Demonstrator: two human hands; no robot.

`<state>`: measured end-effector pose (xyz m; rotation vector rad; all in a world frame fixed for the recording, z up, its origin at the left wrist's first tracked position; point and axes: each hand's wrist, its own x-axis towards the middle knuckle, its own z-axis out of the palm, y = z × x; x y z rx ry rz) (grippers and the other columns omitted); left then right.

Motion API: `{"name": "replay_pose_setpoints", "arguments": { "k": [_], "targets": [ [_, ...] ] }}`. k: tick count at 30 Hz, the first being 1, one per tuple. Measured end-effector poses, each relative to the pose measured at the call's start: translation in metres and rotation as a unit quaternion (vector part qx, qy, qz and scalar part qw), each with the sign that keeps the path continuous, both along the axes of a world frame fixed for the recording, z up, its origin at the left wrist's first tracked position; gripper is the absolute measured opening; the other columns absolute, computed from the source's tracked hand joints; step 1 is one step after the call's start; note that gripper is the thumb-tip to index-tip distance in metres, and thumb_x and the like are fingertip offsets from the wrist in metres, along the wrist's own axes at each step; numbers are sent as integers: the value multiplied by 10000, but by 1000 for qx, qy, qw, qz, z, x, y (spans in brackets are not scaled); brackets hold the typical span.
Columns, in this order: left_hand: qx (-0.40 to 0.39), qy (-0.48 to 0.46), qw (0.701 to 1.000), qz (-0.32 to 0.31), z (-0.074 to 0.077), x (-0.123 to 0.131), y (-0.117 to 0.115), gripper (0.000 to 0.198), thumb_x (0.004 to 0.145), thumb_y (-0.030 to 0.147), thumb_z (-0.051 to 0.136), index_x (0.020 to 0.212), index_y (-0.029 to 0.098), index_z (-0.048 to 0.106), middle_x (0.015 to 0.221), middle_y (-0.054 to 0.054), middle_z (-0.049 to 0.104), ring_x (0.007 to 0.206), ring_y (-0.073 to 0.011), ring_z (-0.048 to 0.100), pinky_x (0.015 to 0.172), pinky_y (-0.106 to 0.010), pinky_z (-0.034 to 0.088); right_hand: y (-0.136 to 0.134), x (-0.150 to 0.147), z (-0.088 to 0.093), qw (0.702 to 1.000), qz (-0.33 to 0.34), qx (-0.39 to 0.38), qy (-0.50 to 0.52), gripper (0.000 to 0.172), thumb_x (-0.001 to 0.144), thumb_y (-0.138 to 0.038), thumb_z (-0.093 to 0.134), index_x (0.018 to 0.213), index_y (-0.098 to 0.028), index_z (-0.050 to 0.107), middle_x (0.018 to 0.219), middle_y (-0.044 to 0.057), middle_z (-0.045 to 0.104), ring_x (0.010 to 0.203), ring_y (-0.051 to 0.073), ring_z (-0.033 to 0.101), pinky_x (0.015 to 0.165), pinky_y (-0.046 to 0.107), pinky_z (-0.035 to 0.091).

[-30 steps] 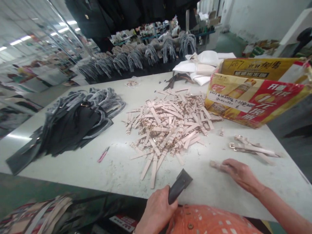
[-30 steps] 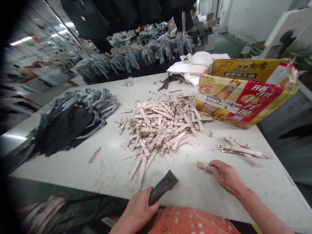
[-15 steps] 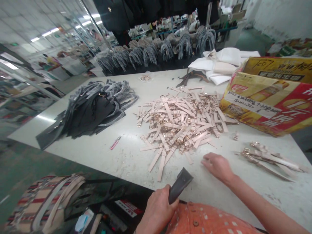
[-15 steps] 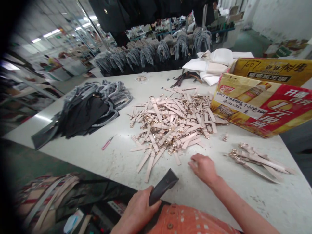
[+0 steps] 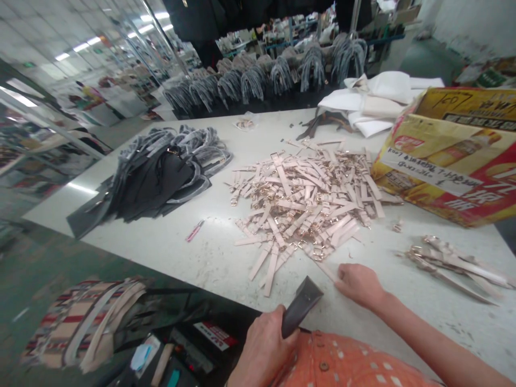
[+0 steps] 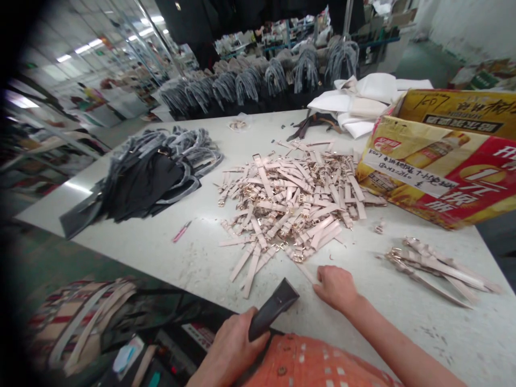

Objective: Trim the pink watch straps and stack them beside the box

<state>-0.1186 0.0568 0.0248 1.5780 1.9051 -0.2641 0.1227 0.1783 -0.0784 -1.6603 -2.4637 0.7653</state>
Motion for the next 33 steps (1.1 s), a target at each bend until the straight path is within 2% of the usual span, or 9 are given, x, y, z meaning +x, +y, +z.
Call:
{"name": "replay_pose_setpoints", "arguments": {
  "k": [4,7,9,12,14,19,22,26,33],
  "targets": [
    [-17,-4,1000,-5,4,1,4,193,823,350,429,873,222,564,834,-43,679,814,-186,642,660,-232,406,-27,50,1,995,10,-27,-94,37,705,-228,610,681,-215,585,642,34,630,608,213,594,507,280,302],
    [-26,-4,1000,-12,8,3,9,204,828,361,422,874,219,561,845,-44,680,814,-188,641,660,-238,404,-41,84,5,993,-6,-16,-116,77,675,-178,582,729,-233,590,689,26,631,619,224,600,519,289,323],
    [-31,-4,999,-20,9,5,12,223,829,383,425,884,216,561,858,-50,678,827,-192,638,669,-244,405,-46,90,8,996,-15,5,-93,159,668,-172,588,810,-241,604,783,33,632,673,230,607,554,308,383],
    [-37,3,998,-46,9,9,16,239,830,398,423,911,219,558,868,-51,676,847,-202,633,684,-255,409,-49,73,9,999,-4,39,27,261,707,-227,613,968,-242,605,949,61,616,848,246,598,708,361,471],
    [-41,9,997,-69,10,13,19,242,832,386,419,941,220,557,885,-52,677,861,-207,631,702,-265,412,-50,53,6,992,15,46,118,311,744,-250,619,1054,-236,589,1032,79,600,948,250,568,815,384,473],
    [-50,19,993,-108,12,20,24,286,820,390,446,1017,213,554,936,-69,670,893,-232,624,747,-296,421,-49,21,-6,968,57,20,243,204,844,-241,559,1045,-223,592,984,93,603,931,232,556,814,378,480],
    [-59,19,991,-122,11,23,28,312,820,406,458,1039,206,554,959,-79,665,916,-237,618,759,-299,420,-46,21,-8,957,63,19,284,145,870,-225,516,991,-212,595,935,92,604,904,224,556,796,371,482],
    [-57,22,989,-133,7,27,35,306,845,401,427,1020,191,564,952,-84,666,920,-229,620,774,-298,420,-41,27,-7,949,74,19,304,123,822,-163,507,924,-200,564,898,82,592,869,219,549,781,370,479],
    [-59,7,988,-145,7,34,40,335,836,419,433,1034,185,567,968,-95,666,938,-246,614,781,-316,431,-43,28,-7,950,84,30,300,150,765,-119,504,886,-197,544,961,98,566,935,233,529,808,370,464]
  ]
}}
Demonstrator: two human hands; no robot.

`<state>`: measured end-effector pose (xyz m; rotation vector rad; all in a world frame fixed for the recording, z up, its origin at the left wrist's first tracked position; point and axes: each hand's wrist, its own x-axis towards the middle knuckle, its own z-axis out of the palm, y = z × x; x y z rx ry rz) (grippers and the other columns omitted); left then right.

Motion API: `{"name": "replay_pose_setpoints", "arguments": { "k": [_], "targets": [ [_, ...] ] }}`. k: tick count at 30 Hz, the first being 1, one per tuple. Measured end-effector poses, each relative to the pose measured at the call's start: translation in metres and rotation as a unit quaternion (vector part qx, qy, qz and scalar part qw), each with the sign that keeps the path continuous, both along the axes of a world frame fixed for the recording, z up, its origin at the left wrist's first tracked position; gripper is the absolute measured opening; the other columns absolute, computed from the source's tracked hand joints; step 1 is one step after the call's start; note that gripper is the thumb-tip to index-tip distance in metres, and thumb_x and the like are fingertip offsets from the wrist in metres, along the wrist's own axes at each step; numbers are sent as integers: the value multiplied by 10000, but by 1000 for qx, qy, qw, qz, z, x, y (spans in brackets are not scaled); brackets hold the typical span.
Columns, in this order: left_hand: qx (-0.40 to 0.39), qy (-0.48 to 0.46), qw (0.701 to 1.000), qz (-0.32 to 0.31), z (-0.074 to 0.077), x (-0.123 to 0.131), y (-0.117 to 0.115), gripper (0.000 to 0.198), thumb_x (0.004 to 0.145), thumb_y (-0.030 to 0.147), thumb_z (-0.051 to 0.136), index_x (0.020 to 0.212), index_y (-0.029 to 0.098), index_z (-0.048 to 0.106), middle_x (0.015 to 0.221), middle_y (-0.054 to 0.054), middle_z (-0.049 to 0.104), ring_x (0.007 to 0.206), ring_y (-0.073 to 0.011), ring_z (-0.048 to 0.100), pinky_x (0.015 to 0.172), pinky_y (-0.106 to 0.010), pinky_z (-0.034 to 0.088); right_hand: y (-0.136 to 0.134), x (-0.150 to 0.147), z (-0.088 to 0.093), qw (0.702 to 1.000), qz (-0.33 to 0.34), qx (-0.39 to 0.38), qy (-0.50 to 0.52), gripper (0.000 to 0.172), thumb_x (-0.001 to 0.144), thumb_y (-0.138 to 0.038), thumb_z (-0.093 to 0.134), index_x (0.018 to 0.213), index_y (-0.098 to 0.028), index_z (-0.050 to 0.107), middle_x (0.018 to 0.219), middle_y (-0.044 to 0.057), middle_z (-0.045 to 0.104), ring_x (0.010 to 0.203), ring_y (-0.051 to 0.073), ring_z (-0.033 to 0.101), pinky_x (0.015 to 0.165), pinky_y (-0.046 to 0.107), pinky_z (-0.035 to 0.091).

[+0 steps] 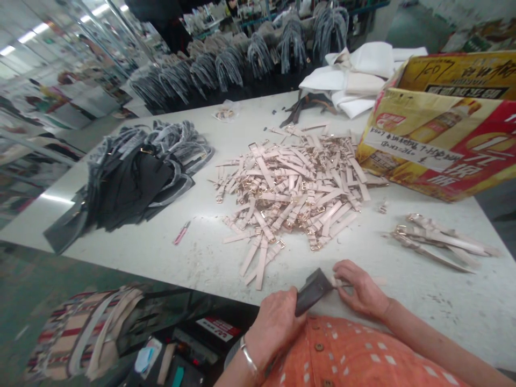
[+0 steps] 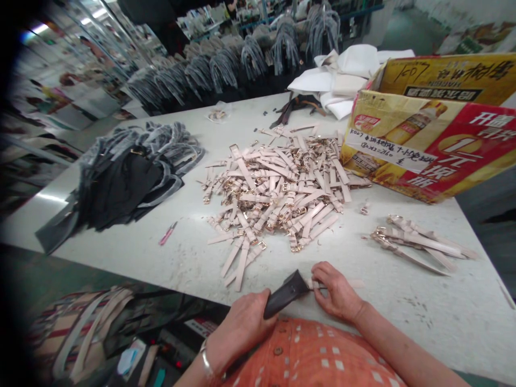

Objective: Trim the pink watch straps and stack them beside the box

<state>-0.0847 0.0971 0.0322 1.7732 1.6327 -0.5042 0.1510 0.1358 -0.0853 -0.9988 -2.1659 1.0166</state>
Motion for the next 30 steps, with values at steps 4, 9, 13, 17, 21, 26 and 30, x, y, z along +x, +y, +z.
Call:
{"name": "replay_pose_setpoints", "arguments": {
  "k": [4,9,13,17,21,26,30],
  "targets": [
    [-8,0,1000,10,1,-2,2,330,832,417,440,1014,179,576,975,-100,665,938,-239,615,781,-308,434,-1,0,0,999,-6,24,-34,97,797,-135,478,849,-199,529,885,85,552,867,221,513,761,356,452],
    [-10,5,1000,12,4,-1,7,367,829,461,422,984,173,586,968,-110,666,921,-253,621,760,-321,443,4,1,0,989,-11,73,-130,49,747,-160,513,783,-192,523,791,64,544,785,216,491,712,352,410],
    [-8,5,1000,12,5,2,8,348,824,434,419,978,174,592,959,-106,667,920,-256,621,751,-319,450,6,6,5,992,23,41,-116,123,733,-124,500,827,-185,549,851,72,564,820,212,511,743,347,431],
    [-18,4,1000,14,2,5,7,344,808,419,439,990,172,594,962,-103,667,917,-248,622,755,-310,455,2,14,8,997,30,15,-76,244,772,-101,473,972,-185,584,983,93,576,920,220,533,814,360,457],
    [-9,-2,1000,14,1,6,6,336,810,419,427,974,179,595,958,-98,670,905,-249,626,748,-314,457,0,19,3,997,24,17,-67,233,831,-127,470,1019,-191,590,1013,101,572,951,226,541,837,378,468],
    [-12,-1,1000,13,1,7,7,339,800,414,442,994,177,589,976,-104,666,925,-256,618,759,-322,455,0,22,-9,998,-2,35,-47,118,857,-214,528,957,-190,585,978,102,577,931,230,555,806,376,490],
    [-1,-4,1000,5,-1,8,9,351,808,426,424,985,175,592,974,-111,664,917,-257,618,763,-329,457,-1,21,-11,997,-11,54,-52,75,848,-212,538,913,-182,557,948,106,574,906,233,548,784,385,494]
  ]
}}
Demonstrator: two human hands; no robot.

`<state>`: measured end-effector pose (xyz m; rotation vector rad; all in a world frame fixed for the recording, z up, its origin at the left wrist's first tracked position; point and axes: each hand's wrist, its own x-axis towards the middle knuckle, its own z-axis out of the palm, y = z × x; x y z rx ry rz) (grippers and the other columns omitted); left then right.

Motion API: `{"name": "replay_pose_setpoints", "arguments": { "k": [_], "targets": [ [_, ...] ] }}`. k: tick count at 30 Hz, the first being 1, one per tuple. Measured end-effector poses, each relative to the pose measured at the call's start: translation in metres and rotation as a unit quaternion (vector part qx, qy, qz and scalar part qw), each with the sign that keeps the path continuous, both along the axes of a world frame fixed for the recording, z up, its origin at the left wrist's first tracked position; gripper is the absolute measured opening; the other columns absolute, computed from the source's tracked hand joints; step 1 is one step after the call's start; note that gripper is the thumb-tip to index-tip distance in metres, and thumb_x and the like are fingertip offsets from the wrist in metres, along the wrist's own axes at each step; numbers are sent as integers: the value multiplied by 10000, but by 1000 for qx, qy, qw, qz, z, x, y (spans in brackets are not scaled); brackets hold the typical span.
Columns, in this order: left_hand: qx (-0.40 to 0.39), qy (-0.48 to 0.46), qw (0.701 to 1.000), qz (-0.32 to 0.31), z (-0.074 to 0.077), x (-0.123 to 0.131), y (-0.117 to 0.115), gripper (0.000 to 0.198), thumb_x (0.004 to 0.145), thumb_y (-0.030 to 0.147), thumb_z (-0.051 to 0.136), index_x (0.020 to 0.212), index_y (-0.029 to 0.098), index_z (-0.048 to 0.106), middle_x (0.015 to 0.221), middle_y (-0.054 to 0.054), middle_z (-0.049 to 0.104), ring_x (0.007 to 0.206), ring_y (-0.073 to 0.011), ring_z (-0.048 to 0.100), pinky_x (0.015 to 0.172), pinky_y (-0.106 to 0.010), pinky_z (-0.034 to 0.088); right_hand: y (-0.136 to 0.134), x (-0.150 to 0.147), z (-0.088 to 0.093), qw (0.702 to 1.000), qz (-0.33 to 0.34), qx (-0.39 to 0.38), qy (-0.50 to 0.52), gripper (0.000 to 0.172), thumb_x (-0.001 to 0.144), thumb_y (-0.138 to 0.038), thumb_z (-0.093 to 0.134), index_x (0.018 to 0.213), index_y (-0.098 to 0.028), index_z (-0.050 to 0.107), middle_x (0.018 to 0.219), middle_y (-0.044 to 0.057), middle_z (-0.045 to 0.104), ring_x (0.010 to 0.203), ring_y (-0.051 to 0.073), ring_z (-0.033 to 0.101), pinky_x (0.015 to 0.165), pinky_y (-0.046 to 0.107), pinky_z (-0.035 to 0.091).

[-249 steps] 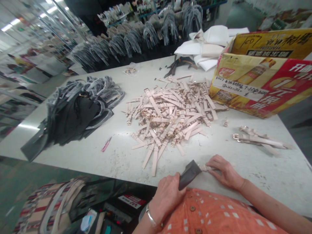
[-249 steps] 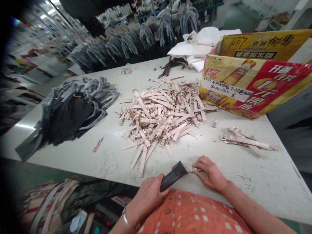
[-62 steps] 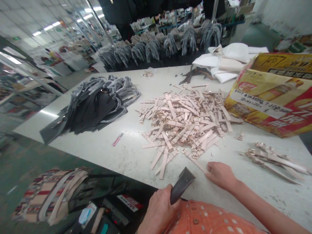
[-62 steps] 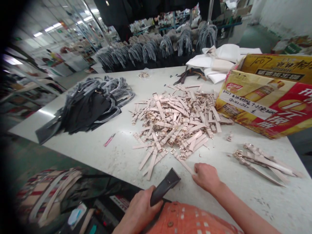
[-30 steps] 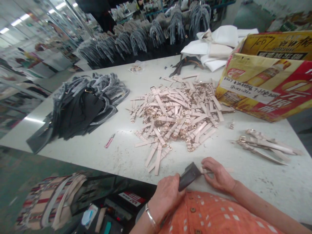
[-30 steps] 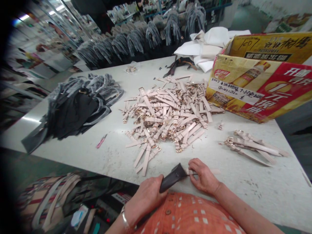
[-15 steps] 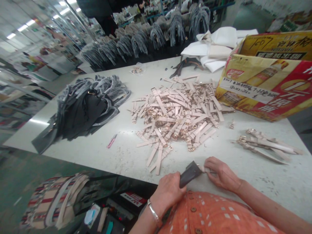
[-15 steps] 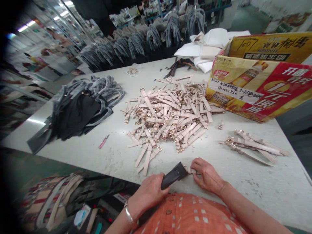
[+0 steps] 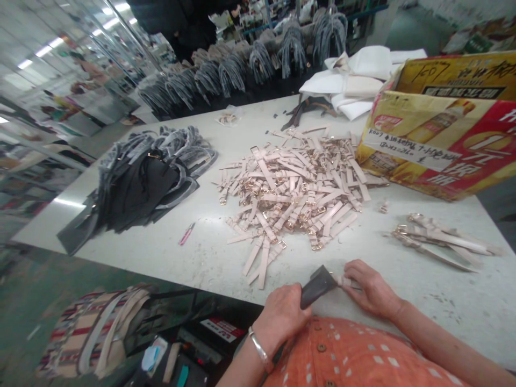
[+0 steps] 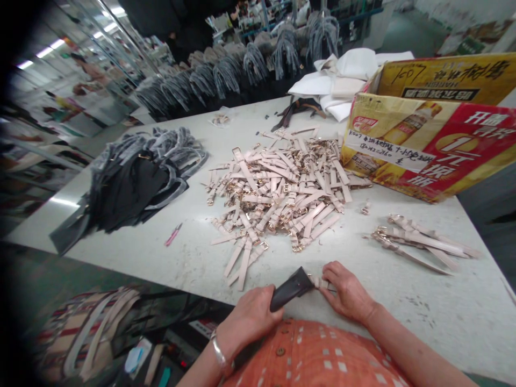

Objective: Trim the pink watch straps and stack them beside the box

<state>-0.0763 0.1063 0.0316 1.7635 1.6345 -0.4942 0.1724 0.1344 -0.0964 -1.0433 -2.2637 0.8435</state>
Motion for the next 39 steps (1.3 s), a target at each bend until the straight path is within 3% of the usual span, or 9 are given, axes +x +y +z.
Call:
{"name": "replay_pose_setpoints", "arguments": {
  "k": [7,13,20,29,39],
  "targets": [
    [13,-2,1000,-5,-5,4,-2,356,801,425,418,975,173,601,961,-113,666,909,-264,623,756,-340,469,-1,11,12,999,10,12,-49,193,791,-135,517,969,-182,577,1011,112,562,950,249,537,822,412,479],
    [23,-12,1000,0,-8,7,-4,402,803,490,407,966,177,600,939,-108,668,885,-262,624,749,-343,472,-8,15,4,1000,-21,15,-17,241,818,-143,490,1042,-185,569,1015,108,582,964,241,551,834,405,490],
    [25,-7,1000,-3,-9,7,-7,349,793,446,426,950,183,592,926,-97,668,877,-261,626,726,-332,467,-10,20,1,999,-34,25,26,227,862,-163,483,1067,-199,574,992,102,597,935,225,566,810,387,498],
    [28,5,999,-25,-6,8,-9,316,814,414,427,971,187,582,935,-90,664,900,-252,617,752,-323,446,0,16,-2,1000,-6,27,10,108,898,-246,527,941,-204,617,905,82,621,855,208,562,755,369,457],
    [58,-1,996,-74,-7,11,-7,315,835,402,427,1019,189,568,938,-85,665,894,-251,620,758,-323,445,6,8,12,999,40,-18,-7,210,927,-302,440,750,-194,473,798,50,566,759,185,507,729,356,401]
  ]
}}
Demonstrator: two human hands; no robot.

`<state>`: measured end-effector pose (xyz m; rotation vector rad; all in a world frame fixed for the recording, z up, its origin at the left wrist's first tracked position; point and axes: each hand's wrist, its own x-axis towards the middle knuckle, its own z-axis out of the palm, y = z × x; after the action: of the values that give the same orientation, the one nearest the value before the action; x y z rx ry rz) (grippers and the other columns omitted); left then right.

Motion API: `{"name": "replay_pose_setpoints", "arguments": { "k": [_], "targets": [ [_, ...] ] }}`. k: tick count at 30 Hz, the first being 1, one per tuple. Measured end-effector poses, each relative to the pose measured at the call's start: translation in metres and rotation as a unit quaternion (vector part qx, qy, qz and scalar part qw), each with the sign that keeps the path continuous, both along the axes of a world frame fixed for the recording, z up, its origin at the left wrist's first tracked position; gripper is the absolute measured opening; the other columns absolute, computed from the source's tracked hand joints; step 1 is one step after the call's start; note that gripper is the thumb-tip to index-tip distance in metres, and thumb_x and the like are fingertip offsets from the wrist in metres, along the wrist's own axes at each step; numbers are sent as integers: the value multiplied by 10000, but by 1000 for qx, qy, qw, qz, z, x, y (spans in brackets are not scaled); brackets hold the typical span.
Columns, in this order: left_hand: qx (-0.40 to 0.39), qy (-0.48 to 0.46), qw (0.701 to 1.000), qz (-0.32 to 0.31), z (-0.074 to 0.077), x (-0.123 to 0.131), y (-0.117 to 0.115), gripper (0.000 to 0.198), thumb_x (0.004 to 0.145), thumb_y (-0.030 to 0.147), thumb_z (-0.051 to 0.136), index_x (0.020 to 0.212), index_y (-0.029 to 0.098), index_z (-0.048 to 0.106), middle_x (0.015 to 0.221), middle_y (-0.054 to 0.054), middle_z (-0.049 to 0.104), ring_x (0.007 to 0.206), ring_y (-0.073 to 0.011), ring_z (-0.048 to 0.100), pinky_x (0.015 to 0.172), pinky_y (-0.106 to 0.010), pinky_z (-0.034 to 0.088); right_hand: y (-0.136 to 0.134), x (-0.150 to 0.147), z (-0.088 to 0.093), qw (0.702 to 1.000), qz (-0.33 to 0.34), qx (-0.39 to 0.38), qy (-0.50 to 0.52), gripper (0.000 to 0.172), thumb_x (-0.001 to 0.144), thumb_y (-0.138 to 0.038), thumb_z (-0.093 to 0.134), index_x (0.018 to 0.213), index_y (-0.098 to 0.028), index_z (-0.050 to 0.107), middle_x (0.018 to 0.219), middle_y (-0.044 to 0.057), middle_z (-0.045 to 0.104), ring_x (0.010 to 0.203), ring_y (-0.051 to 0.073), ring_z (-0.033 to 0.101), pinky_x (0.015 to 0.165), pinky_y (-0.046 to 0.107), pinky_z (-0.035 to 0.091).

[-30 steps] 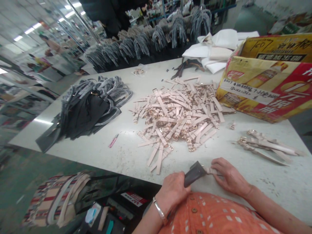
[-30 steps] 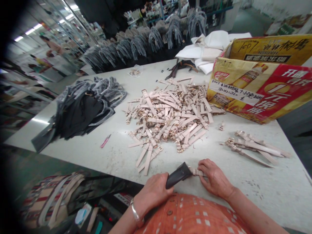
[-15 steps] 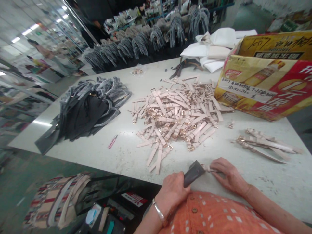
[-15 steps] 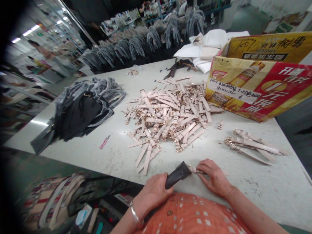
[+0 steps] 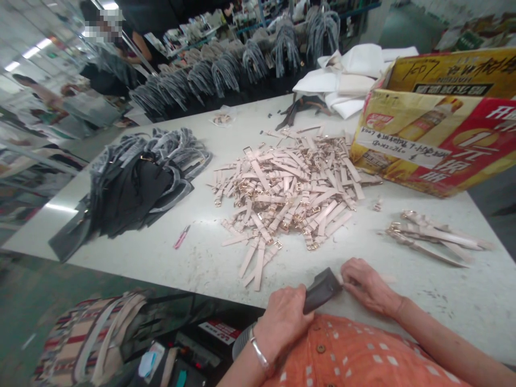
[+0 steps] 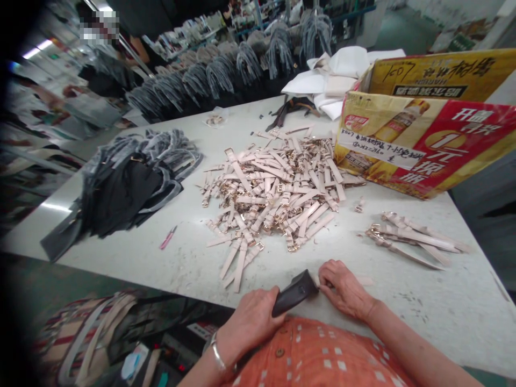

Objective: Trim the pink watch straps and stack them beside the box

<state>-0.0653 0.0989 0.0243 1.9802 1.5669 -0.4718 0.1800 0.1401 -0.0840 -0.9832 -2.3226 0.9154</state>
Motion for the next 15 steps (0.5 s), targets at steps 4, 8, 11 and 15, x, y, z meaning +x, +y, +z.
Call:
{"name": "replay_pose_setpoints", "arguments": {
  "k": [4,8,11,15],
  "targets": [
    [2,1,1000,-6,-3,1,0,291,829,393,433,993,198,573,909,-78,670,855,-250,630,718,-320,449,1,-2,-6,1000,-25,-2,-12,201,937,-288,407,766,-199,466,758,38,552,725,180,492,717,345,399],
    [-6,-4,1000,-9,-1,2,2,268,831,368,426,972,197,577,893,-74,676,843,-242,636,699,-310,444,3,-3,-11,997,-67,-20,-10,228,959,-309,386,796,-200,502,747,35,562,731,181,505,707,330,413],
    [-15,-3,1000,-3,2,3,4,273,826,380,436,969,197,579,887,-74,678,838,-242,638,696,-309,442,6,-3,-12,998,-60,-23,5,268,971,-316,369,791,-198,530,737,31,570,722,173,508,722,330,422],
    [-12,-4,1000,-9,2,6,5,281,823,391,443,978,196,574,896,-81,676,852,-251,634,714,-321,443,6,-2,-13,998,-48,-31,9,302,975,-333,367,774,-189,542,737,35,575,724,168,505,739,339,426]
  ]
}}
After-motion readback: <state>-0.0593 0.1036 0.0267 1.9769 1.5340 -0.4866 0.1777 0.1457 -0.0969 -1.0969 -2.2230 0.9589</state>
